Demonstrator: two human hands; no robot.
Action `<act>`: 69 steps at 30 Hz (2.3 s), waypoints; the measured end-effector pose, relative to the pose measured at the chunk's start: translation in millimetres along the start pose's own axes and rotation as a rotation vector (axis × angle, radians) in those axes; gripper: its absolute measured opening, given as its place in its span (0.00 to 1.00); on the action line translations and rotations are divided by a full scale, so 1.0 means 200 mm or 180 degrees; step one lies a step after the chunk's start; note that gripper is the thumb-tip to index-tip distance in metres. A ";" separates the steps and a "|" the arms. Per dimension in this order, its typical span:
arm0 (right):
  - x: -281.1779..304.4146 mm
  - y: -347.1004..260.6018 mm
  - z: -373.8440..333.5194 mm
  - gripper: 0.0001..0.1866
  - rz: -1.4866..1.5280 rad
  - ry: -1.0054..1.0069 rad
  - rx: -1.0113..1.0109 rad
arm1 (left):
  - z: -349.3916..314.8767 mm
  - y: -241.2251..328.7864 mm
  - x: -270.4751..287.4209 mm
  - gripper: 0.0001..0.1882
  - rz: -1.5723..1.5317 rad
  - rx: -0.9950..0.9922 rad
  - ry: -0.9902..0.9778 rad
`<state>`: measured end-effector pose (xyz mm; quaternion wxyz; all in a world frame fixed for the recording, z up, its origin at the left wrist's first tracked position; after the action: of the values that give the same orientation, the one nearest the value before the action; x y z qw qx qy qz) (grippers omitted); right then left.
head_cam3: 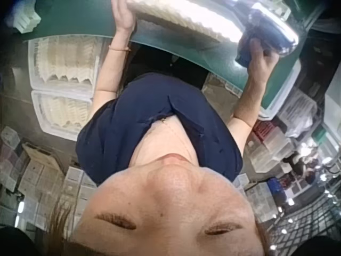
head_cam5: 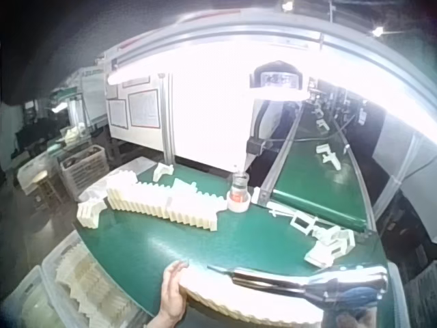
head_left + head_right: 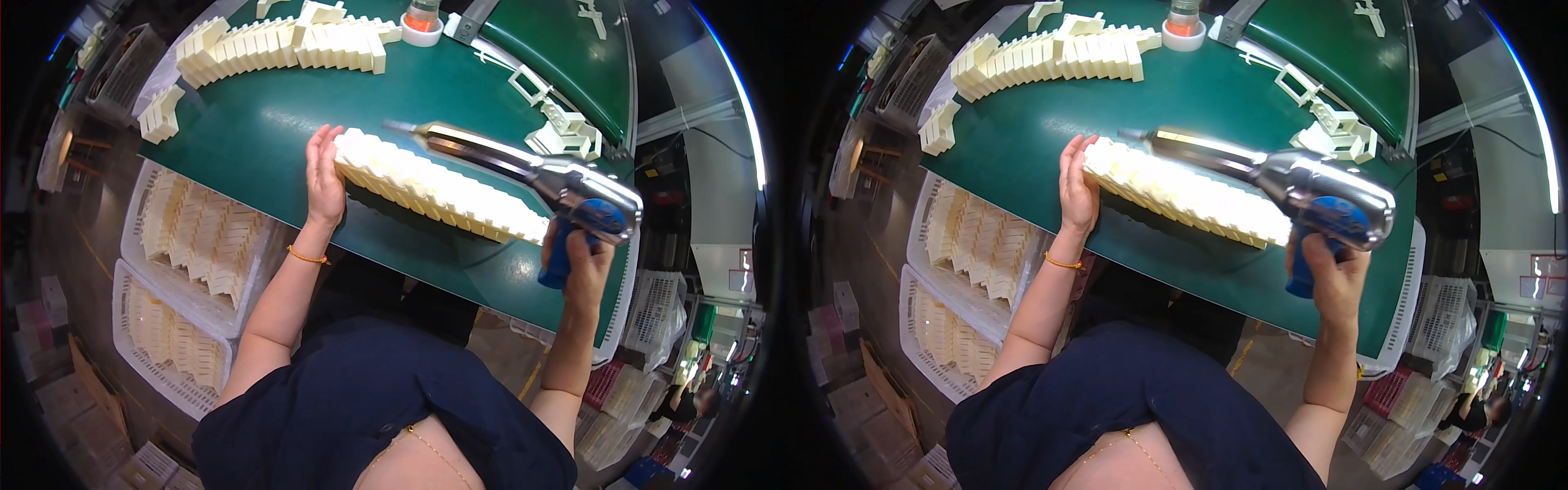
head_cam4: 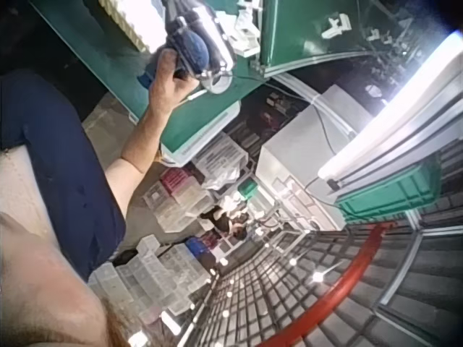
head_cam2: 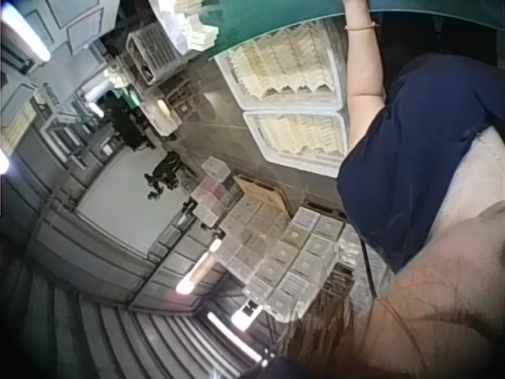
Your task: Inspecting, cleaning with an air gun, and packing molded plastic parts into storage bins on a factory workbench.
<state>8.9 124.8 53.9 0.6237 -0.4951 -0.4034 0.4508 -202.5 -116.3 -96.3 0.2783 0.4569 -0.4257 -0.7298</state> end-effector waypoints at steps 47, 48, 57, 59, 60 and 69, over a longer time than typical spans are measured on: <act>0.31 0.11 -0.25 0.23 -0.3558 -0.0181 -0.1401 | 0.00 0.03 -0.01 0.20 -0.0057 0.0110 -0.0151; 0.24 0.21 -0.27 0.24 -0.3412 -0.0255 -0.1044 | 0.00 0.04 -0.02 0.20 -0.0045 0.0106 -0.0157; -0.13 0.58 -0.17 0.15 -0.2272 0.0587 -0.0186 | -0.04 0.06 0.00 0.27 0.0871 0.0321 -0.0220; -0.10 0.56 -0.18 0.17 -0.2255 0.0513 -0.0532 | -0.07 0.17 -0.06 0.29 0.2285 0.0498 -0.0283; -0.08 0.55 -0.19 0.18 -0.1979 0.0375 -0.0951 | -0.07 0.16 -0.03 0.28 0.2516 0.0825 -0.0418; -0.05 0.54 -0.11 0.22 -0.0516 0.0291 -0.1503 | -0.01 0.20 -0.07 0.23 0.4168 0.1105 -0.0594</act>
<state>10.0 120.3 -57.3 0.5425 -0.6129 -0.5072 0.2697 -194.5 -124.4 -55.3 0.5472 0.0784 -0.7474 -0.3686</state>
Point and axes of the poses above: each hand's wrist, its own z-axis towards the middle knuckle, its own x-axis out of the back of the hand, y = z × x, the point moved 1 cm from there along z, towards the middle knuckle, and after that the axes turned 12 degrees about -y, right-handed, at the moved point
